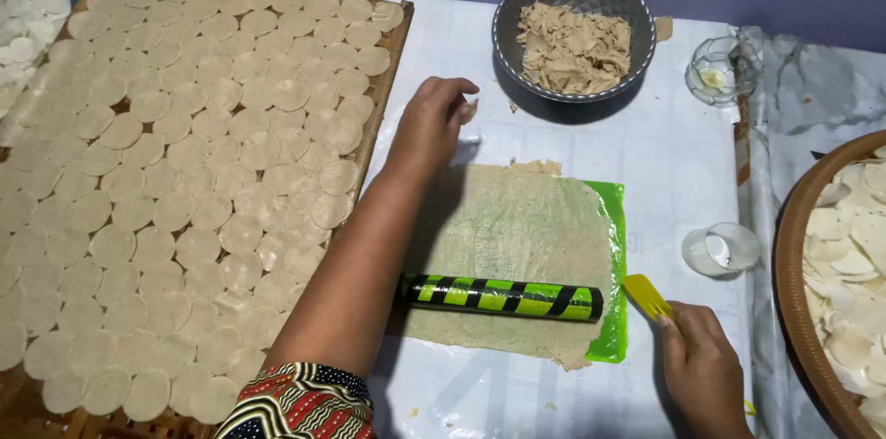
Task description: Cutting circular shapes from a flattened sheet of dough using a small circular mold and a spatula.
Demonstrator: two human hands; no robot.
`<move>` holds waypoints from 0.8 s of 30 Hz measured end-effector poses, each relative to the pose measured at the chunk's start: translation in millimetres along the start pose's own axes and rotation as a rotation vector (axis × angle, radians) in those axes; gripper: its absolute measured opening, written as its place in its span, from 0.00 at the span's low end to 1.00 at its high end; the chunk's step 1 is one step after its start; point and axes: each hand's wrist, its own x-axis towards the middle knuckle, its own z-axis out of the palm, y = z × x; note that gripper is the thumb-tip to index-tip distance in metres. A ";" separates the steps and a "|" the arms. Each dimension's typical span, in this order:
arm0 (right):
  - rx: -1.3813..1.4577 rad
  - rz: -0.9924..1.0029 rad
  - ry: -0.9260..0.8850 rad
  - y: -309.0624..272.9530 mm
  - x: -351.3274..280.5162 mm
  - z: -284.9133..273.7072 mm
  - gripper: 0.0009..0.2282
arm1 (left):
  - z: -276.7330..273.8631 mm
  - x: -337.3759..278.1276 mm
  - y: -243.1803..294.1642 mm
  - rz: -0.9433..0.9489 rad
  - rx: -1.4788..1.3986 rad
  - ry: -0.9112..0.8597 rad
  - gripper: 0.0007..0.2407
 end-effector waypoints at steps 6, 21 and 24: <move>-0.013 0.018 -0.002 8.9 -10.0 5.9 0.08 | -30.2 -17.3 -5.1 -0.075 -0.081 0.001 0.13; -0.149 -0.072 -0.183 59.3 -38.0 23.5 0.14 | 52.7 -67.5 -90.3 -0.098 0.329 -0.013 0.06; -0.250 -0.125 -0.285 44.2 -38.9 15.9 0.24 | 41.3 -70.4 -75.9 -0.166 0.329 -0.070 0.09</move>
